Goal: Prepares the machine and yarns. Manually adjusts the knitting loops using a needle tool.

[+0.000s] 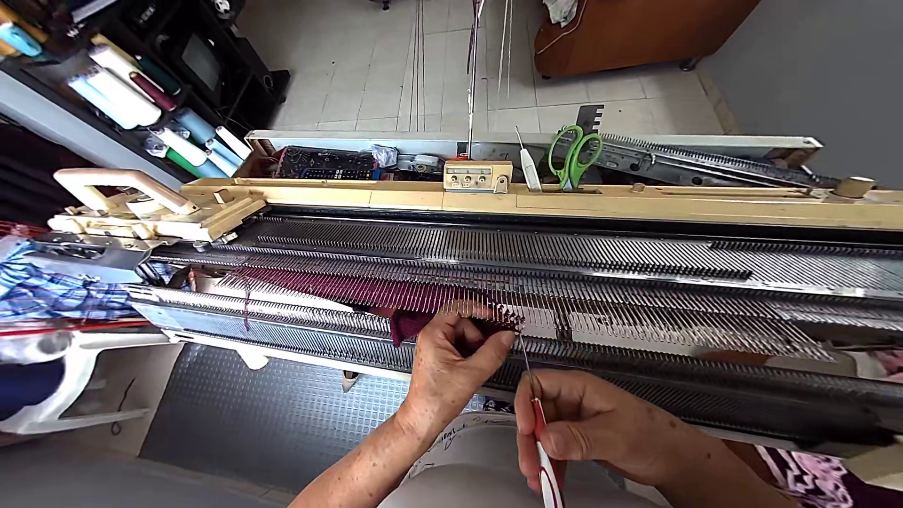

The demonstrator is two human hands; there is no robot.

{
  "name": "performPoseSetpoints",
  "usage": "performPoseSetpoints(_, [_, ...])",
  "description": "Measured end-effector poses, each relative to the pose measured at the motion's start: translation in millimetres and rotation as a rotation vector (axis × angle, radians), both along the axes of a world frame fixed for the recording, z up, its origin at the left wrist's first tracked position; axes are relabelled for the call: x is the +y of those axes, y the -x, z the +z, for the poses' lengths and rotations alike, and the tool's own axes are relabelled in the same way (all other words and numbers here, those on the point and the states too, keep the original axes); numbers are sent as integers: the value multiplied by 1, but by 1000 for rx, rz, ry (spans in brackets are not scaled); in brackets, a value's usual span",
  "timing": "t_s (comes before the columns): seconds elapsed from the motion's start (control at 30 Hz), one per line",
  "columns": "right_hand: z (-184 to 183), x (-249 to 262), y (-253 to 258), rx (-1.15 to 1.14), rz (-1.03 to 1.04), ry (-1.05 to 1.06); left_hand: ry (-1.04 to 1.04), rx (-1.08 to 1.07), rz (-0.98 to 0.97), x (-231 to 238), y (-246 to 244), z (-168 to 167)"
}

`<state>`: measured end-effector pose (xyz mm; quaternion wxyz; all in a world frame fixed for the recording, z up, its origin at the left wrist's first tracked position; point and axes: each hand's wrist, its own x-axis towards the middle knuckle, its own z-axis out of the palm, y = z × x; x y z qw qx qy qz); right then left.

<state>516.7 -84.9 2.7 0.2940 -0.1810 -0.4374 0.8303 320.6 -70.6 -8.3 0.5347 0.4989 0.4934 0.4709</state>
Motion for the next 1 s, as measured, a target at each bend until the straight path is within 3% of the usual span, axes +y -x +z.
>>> performPoseSetpoints(0.17, [17,-11,-4,3,53,-10,-22,10,25,-2,-1,-3])
performPoseSetpoints(0.33, [-17,24,9,-41,-18,56,-18,-9,-29,3,9,-8])
performPoseSetpoints(0.63, [14,-8,2,-1,57,0,-44,15,27,0,4,-3])
performPoseSetpoints(0.8, [-16,25,14,-48,0,63,-32,8,-23,4,14,-7])
performPoseSetpoints(1.0, [6,1,8,1,23,-7,-35,9,12,3,9,-4])
